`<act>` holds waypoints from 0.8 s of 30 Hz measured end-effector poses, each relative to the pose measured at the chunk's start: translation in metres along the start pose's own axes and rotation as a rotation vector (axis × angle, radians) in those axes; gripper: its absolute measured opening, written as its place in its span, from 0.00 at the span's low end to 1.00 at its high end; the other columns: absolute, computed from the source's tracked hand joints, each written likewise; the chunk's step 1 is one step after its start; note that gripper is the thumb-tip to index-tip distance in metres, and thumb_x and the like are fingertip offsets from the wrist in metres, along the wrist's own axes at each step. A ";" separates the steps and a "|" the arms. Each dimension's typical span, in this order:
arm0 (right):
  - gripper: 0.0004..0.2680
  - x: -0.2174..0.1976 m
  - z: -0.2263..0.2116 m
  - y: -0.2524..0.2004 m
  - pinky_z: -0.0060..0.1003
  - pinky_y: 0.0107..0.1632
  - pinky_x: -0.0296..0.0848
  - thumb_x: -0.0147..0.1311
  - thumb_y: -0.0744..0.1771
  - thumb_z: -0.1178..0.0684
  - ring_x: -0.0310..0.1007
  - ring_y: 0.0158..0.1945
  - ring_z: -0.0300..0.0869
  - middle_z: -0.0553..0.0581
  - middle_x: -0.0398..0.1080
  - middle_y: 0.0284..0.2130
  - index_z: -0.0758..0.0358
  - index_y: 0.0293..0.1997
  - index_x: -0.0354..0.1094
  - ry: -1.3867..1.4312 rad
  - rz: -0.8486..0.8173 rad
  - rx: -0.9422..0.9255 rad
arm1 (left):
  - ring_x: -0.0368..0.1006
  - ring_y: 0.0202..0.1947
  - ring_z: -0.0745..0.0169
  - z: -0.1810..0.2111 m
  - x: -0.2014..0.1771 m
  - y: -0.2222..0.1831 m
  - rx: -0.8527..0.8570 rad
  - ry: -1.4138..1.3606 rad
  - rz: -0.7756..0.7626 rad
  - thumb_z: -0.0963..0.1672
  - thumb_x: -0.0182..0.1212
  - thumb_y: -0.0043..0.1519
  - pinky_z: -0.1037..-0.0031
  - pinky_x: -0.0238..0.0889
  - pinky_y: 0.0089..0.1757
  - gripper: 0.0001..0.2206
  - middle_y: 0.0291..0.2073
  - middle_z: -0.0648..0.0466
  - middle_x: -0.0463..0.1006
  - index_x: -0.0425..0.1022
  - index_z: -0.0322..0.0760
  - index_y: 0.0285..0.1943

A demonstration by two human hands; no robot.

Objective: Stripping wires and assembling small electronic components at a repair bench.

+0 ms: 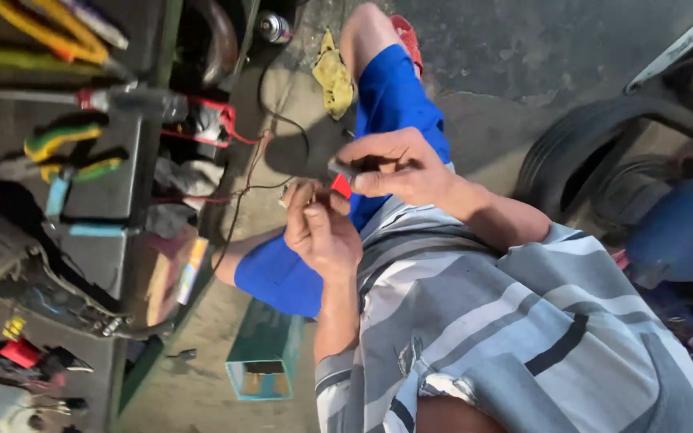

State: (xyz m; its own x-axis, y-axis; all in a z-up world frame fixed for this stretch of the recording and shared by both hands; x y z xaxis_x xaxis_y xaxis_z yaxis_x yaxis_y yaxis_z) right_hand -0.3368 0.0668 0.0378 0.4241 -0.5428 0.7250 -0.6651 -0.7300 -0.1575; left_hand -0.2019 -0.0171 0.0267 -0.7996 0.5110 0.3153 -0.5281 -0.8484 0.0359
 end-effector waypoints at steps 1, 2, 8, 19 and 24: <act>0.12 -0.012 0.009 -0.003 0.27 0.26 0.70 0.62 0.63 0.71 0.66 0.24 0.34 0.64 0.70 0.25 0.83 0.49 0.69 0.010 -0.012 0.006 | 0.69 0.27 0.60 0.002 0.007 0.004 -0.020 -0.086 -0.034 0.43 0.52 0.72 0.70 0.71 0.35 0.11 0.37 0.43 0.66 0.72 0.24 0.50; 0.11 -0.024 0.019 -0.005 0.27 0.25 0.69 0.62 0.62 0.71 0.65 0.24 0.34 0.64 0.69 0.24 0.82 0.48 0.70 0.019 -0.024 0.013 | 0.68 0.26 0.63 0.003 0.014 0.009 -0.041 -0.172 -0.068 0.44 0.53 0.72 0.72 0.71 0.36 0.09 0.36 0.46 0.65 0.74 0.32 0.48; 0.12 -0.030 0.010 -0.008 0.30 0.25 0.69 0.61 0.63 0.71 0.65 0.24 0.36 0.67 0.70 0.25 0.82 0.50 0.71 0.087 -0.102 0.060 | 0.59 0.19 0.63 -0.005 0.031 0.018 -0.275 -0.392 -0.183 0.43 0.49 0.72 0.74 0.61 0.25 0.06 0.23 0.49 0.61 0.65 0.33 0.45; 0.12 -0.039 -0.072 -0.018 0.30 0.25 0.66 0.58 0.65 0.60 0.63 0.22 0.36 0.63 0.71 0.27 0.75 0.52 0.72 -0.147 -0.100 0.125 | 0.55 0.24 0.68 0.002 -0.048 -0.017 -0.350 -0.434 -0.049 0.42 0.52 0.68 0.77 0.53 0.32 0.06 0.24 0.62 0.59 0.68 0.48 0.52; 0.15 -0.037 -0.081 -0.016 0.26 0.31 0.65 0.56 0.68 0.48 0.64 0.27 0.34 0.56 0.72 0.34 0.70 0.55 0.70 -0.612 -0.171 -0.011 | 0.62 0.26 0.53 0.007 -0.028 -0.026 -0.079 -0.296 -0.029 0.41 0.48 0.70 0.68 0.57 0.33 0.07 0.24 0.44 0.68 0.64 0.34 0.37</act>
State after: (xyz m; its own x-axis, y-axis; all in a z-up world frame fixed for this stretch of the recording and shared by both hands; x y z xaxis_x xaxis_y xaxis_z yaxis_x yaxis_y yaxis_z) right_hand -0.3915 0.1324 0.0678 0.7976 -0.5601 0.2239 -0.5615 -0.8250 -0.0637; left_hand -0.1638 -0.0098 0.0239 -0.6722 0.4624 0.5782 -0.5791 -0.8150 -0.0214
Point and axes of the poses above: each hand's wrist, its own y-axis towards the middle knuckle, its own x-axis out of the palm, z = x × y, the point moved 8 cm from there along y, towards the middle knuckle
